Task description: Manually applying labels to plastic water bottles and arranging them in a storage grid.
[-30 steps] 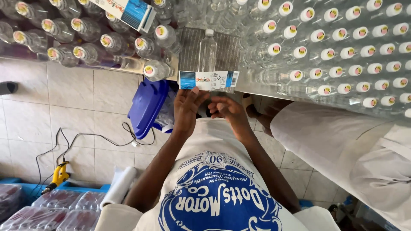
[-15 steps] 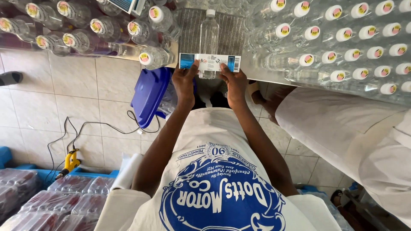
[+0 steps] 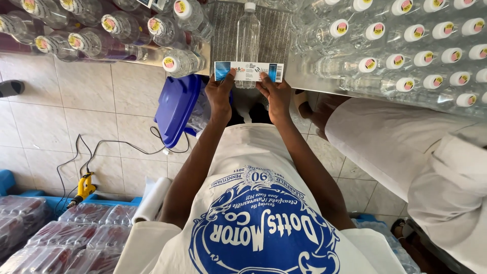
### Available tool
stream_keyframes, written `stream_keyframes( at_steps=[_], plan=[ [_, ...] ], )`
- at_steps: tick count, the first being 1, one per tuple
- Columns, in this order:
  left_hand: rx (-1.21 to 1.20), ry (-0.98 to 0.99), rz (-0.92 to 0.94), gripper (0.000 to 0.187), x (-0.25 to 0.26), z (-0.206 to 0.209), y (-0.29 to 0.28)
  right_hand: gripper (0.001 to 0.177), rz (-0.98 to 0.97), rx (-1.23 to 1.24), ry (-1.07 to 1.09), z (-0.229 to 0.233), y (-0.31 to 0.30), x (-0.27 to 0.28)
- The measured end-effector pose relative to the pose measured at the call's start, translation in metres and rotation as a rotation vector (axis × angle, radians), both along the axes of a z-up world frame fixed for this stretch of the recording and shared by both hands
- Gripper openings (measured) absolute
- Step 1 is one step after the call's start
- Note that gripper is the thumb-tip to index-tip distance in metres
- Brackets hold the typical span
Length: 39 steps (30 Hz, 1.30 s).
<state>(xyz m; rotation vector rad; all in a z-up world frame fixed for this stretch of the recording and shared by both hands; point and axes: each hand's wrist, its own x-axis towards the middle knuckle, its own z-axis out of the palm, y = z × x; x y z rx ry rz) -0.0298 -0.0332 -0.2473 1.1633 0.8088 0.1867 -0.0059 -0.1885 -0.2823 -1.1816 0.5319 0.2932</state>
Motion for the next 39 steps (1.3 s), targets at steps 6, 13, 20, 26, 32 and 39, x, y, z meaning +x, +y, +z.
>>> stream_keyframes(
  at_steps=[6,13,20,26,32,39],
  plan=[
    [0.007,0.011,0.005,0.025,0.001,0.0,0.0,0.03,0.003,0.008,-0.001,0.019,0.003,0.002],
    [0.022,0.01,-0.008,0.024,0.0,0.001,0.001,0.028,-0.006,0.013,-0.009,0.031,0.006,0.001],
    [0.022,0.007,-0.018,0.023,-0.002,-0.007,0.004,0.028,-0.007,-0.021,-0.01,0.013,0.003,-0.002],
    [0.064,0.02,-0.013,0.022,-0.012,-0.095,0.004,0.029,0.036,-0.138,-0.045,-0.013,0.007,-0.005],
    [-0.03,0.027,-0.041,0.023,-0.004,-0.074,0.008,0.036,0.065,-0.171,-0.096,0.053,0.03,-0.002],
    [-0.235,-0.033,-0.037,0.035,-0.001,-0.02,-0.009,0.057,0.113,-0.069,-0.111,0.1,0.025,0.004]
  ],
)
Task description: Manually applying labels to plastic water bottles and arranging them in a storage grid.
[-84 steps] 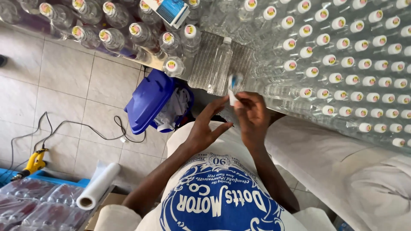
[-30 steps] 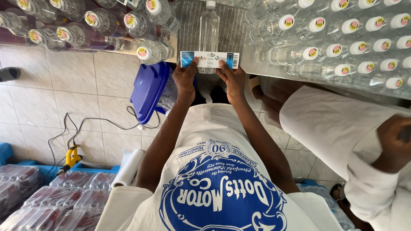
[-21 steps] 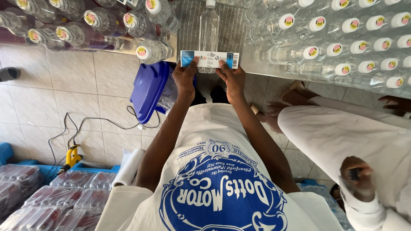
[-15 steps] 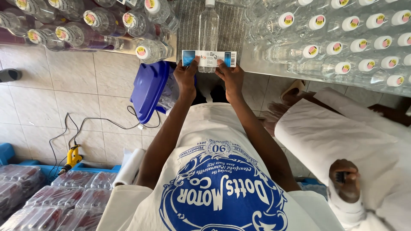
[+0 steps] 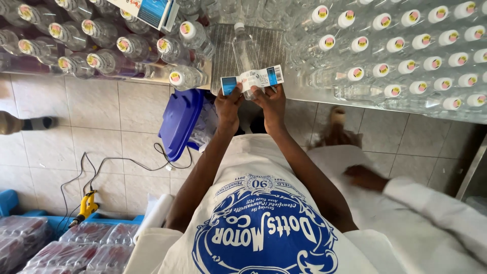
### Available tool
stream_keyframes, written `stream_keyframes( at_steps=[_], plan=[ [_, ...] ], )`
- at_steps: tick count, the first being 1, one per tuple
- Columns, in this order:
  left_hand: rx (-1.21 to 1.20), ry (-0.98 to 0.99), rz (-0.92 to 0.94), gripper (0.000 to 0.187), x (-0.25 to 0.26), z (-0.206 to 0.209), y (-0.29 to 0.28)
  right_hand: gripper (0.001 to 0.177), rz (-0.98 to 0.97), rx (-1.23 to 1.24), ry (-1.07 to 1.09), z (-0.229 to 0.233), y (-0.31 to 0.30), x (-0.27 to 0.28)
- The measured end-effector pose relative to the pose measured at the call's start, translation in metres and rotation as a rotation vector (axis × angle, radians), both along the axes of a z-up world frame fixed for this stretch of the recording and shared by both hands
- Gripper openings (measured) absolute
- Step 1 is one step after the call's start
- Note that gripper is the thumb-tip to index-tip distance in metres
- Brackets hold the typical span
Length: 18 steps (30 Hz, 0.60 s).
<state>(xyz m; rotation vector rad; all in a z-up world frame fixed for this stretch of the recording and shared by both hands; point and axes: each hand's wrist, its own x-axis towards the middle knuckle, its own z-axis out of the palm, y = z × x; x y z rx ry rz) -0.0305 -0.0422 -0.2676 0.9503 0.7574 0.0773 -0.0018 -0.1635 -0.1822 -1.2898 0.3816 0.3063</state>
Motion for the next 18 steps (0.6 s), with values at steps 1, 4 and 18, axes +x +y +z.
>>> stream_keyframes(
  at_steps=[1,4,18],
  plan=[
    [0.002,-0.011,0.001,0.035,-0.005,-0.006,-0.002,0.057,0.001,0.002,-0.011,0.007,-0.006,-0.003],
    [-0.039,-0.039,-0.009,0.035,-0.014,0.007,0.002,0.063,0.077,-0.099,-0.116,0.024,-0.029,-0.006],
    [-0.065,-0.208,0.352,0.113,0.041,0.214,0.026,0.083,-0.016,-0.517,-0.742,0.091,-0.04,-0.004]
  ],
)
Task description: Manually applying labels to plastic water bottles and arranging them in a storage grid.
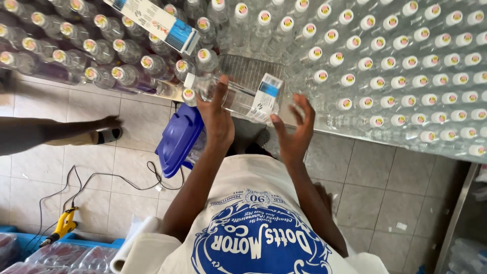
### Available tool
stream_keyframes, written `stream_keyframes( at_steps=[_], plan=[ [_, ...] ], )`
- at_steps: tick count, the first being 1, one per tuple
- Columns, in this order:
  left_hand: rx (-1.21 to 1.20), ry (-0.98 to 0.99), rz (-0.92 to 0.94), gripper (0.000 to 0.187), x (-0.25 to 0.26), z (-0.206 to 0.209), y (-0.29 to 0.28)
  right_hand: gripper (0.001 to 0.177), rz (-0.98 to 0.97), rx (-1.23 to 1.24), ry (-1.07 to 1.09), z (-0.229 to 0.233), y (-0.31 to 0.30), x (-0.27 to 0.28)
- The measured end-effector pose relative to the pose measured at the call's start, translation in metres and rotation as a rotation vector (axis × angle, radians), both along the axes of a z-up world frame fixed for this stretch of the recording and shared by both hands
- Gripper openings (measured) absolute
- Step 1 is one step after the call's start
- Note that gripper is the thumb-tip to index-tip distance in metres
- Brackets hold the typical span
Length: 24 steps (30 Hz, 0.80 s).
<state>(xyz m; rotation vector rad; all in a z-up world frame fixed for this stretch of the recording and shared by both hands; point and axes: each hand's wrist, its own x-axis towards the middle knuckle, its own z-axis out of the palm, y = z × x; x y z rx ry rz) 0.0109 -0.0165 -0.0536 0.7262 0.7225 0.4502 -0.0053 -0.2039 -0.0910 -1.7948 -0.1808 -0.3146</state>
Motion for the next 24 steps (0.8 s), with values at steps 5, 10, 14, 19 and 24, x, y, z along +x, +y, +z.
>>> stream_keyframes(
  at_steps=[5,10,14,19,24],
  plan=[
    [-0.051,0.14,0.107,0.137,-0.009,0.028,-0.023,0.048,0.15,-0.543,-0.471,-0.012,0.017,-0.015],
    [-0.001,0.134,0.071,0.141,-0.02,0.05,-0.037,0.063,0.223,-0.547,-0.436,-0.004,0.018,-0.009],
    [0.199,-0.188,-0.098,0.065,-0.037,0.017,-0.041,0.086,0.356,-0.487,-0.236,-0.002,0.005,-0.007],
    [0.256,-0.175,-0.19,0.064,-0.041,0.03,-0.041,0.099,0.517,-0.451,-0.099,-0.015,-0.026,-0.003],
    [0.697,-0.169,-0.509,0.069,-0.033,0.045,-0.036,0.106,0.384,-0.489,-0.11,0.008,-0.034,-0.005]
  ],
)
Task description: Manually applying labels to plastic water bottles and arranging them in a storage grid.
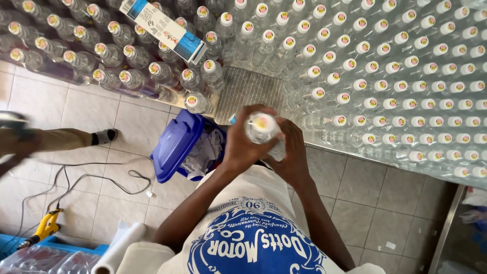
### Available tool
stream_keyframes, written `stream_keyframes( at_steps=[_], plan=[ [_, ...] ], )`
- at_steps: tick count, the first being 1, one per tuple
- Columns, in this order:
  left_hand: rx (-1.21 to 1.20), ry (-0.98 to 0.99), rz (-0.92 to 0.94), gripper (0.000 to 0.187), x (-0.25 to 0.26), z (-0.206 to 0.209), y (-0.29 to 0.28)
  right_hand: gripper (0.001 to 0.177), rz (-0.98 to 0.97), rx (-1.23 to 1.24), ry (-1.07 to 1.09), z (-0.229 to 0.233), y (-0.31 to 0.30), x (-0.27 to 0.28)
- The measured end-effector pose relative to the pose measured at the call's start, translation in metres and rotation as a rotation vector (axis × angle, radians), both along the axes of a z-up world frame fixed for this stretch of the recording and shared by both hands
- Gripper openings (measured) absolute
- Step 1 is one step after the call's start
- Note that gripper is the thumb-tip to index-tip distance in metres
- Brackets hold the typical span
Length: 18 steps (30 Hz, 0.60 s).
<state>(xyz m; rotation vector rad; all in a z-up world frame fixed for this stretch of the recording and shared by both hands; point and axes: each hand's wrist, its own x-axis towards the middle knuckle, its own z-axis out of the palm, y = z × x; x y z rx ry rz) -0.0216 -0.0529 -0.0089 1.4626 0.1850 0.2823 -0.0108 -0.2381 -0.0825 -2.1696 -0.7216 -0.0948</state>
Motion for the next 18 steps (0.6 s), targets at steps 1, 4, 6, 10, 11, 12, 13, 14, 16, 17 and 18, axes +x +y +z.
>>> stream_keyframes(
  at_steps=[1,4,6,10,11,12,13,14,16,17,18],
  plan=[
    [-0.002,-0.001,0.005,0.069,-0.001,0.003,-0.006,0.106,0.005,-0.002,-0.001,-0.002,0.0,-0.002],
    [0.318,-0.087,-0.132,0.074,-0.004,0.013,-0.02,0.098,-0.112,0.203,0.095,-0.009,0.002,-0.009],
    [0.326,-0.343,-0.035,0.1,0.002,0.018,-0.021,0.089,-0.289,0.52,0.227,-0.018,0.006,-0.007],
    [0.637,-0.492,0.127,0.058,-0.021,-0.015,-0.022,0.083,-0.455,0.823,0.353,-0.009,0.004,0.004],
    [0.821,-0.519,0.143,0.048,-0.023,-0.019,-0.023,0.073,-0.472,0.828,0.399,0.003,0.002,0.007],
    [1.006,-0.543,0.159,0.04,-0.024,-0.022,-0.024,0.065,-0.489,0.833,0.445,0.015,0.0,0.011],
    [1.008,-0.547,0.164,0.04,-0.023,-0.023,-0.022,0.065,-0.484,0.835,0.441,0.023,0.001,0.008],
    [1.065,-0.538,0.191,0.04,-0.022,-0.023,-0.021,0.064,-0.469,0.829,0.422,0.03,0.003,0.006],
    [1.117,-0.532,0.218,0.041,-0.02,-0.021,-0.015,0.065,-0.456,0.821,0.397,0.01,-0.007,-0.002],
    [1.113,-0.5,0.236,0.042,-0.018,-0.018,-0.013,0.069,-0.404,0.828,0.404,-0.019,-0.02,-0.005],
    [1.108,-0.468,0.253,0.043,-0.016,-0.016,-0.01,0.073,-0.352,0.833,0.411,-0.048,-0.034,-0.007]
  ],
)
